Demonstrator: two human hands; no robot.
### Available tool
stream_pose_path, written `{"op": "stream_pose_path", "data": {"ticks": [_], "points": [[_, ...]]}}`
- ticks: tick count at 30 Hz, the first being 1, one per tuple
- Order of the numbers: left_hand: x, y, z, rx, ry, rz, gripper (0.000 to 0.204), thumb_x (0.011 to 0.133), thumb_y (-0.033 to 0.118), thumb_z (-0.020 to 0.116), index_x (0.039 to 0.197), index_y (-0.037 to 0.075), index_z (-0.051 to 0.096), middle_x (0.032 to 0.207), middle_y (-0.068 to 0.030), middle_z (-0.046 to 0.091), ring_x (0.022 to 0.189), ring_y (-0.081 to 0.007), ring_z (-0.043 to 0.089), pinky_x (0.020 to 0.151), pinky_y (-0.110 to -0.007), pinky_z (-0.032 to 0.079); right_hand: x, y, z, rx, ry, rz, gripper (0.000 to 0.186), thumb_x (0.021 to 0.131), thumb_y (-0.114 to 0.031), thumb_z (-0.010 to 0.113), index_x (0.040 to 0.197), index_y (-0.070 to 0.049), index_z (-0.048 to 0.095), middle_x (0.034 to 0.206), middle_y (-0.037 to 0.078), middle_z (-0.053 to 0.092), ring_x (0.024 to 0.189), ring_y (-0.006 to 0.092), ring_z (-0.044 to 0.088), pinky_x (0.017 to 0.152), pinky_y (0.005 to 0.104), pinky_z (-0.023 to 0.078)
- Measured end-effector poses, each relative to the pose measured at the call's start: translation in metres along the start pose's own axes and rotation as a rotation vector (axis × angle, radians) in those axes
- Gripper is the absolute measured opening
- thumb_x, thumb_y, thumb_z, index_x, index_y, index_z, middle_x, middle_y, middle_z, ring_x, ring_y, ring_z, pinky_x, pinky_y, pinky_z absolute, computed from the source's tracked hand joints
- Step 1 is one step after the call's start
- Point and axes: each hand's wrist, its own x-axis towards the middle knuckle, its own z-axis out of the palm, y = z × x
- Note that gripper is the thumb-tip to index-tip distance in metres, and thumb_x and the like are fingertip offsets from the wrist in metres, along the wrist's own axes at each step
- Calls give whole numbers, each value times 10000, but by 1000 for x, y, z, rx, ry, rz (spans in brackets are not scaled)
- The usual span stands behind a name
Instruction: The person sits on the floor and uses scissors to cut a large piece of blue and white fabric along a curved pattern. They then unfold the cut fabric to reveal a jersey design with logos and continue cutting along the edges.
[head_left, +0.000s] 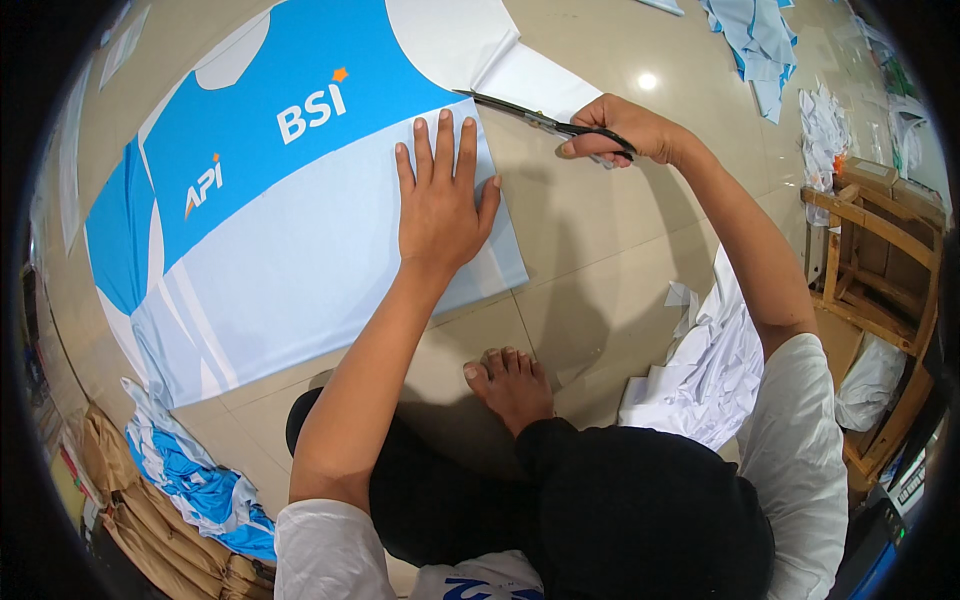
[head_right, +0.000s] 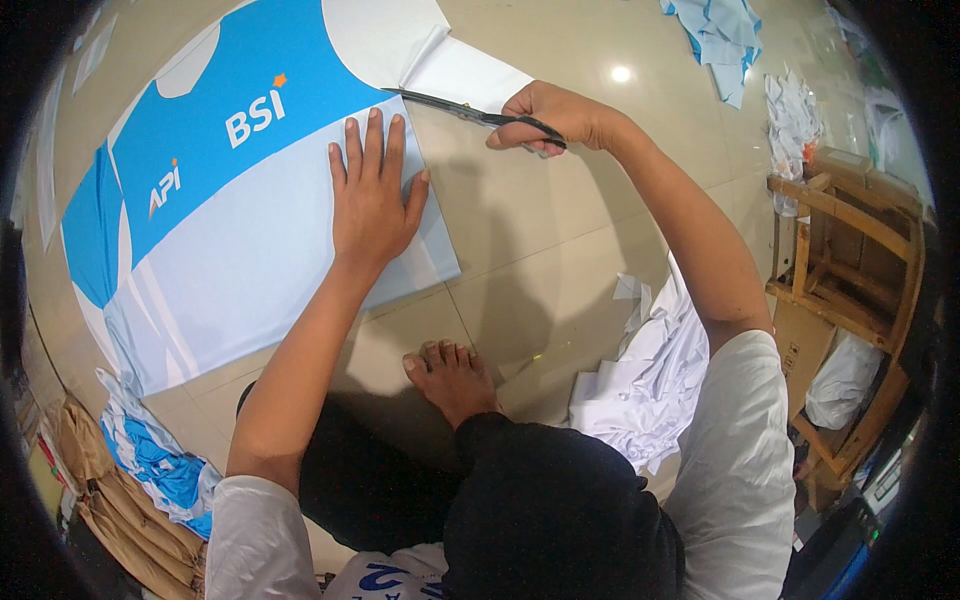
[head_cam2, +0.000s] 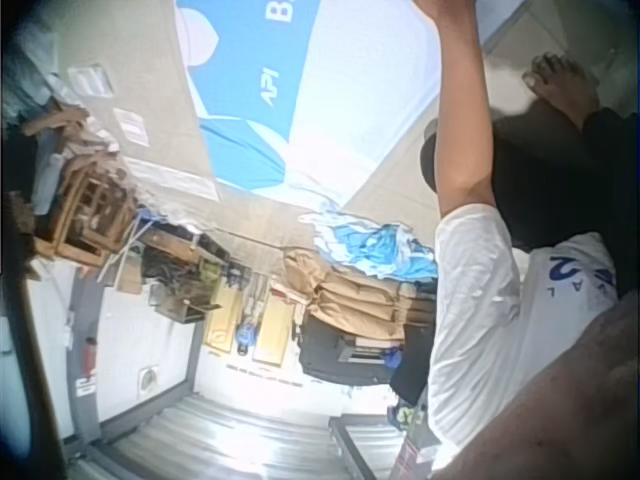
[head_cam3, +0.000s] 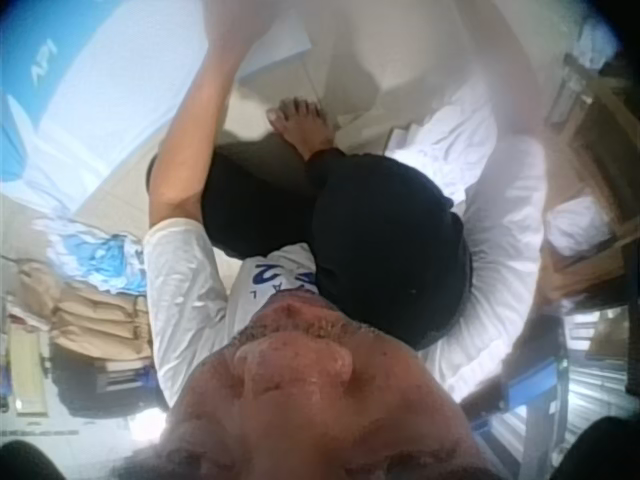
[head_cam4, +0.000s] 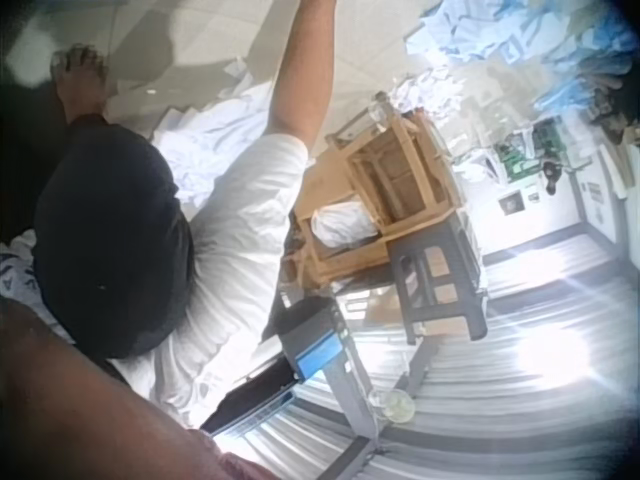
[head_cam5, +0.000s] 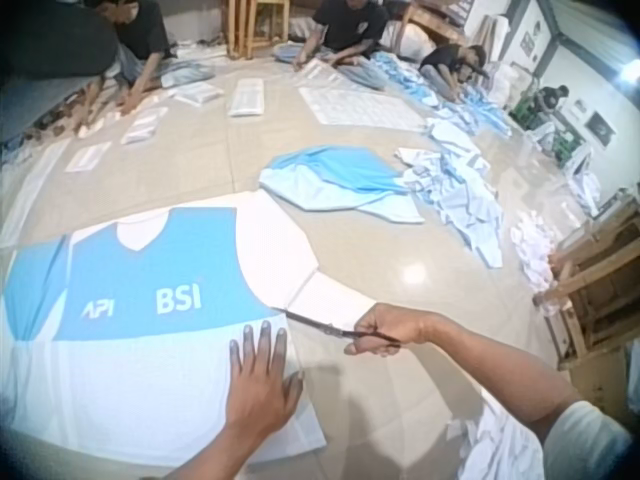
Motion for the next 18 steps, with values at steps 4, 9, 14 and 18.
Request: {"op": "stream_pose_path", "data": {"ticks": [4,9,14,18], "points": [[0,0,0,8,-16,-9,737,1084,383,576,1701,75,315,1745,-238,289,1633,-489,192,1304,-674,150,0,0,0,-11,0,-19,432,903,-295,847,638,-131,548,538,-29,528,440,53,463,440,236,358],[0,1,0,-9,-7,-4,735,1086,384,574,1701,75,318,1747,-238,285,1637,-487,183,1305,-671,146,-1,1,-1,-28,12,-21,445,920,-259,840,629,-131,528,532,-27,524,435,49,451,439,238,354],[-1,1,0,-15,6,-1,731,1085,384,577,1699,77,326,1747,-236,287,1636,-487,186,1305,-670,147,3,5,-3,-49,17,-45,404,852,-323,855,645,-120,574,544,-18,519,447,71,461,447,246,352],[0,0,-1,-3,-8,-8,736,1080,380,586,1701,84,322,1748,-231,288,1637,-483,185,1308,-669,144,3,3,-2,-52,25,-29,422,847,-329,857,633,-127,555,538,-17,516,446,72,460,448,245,347]]}}
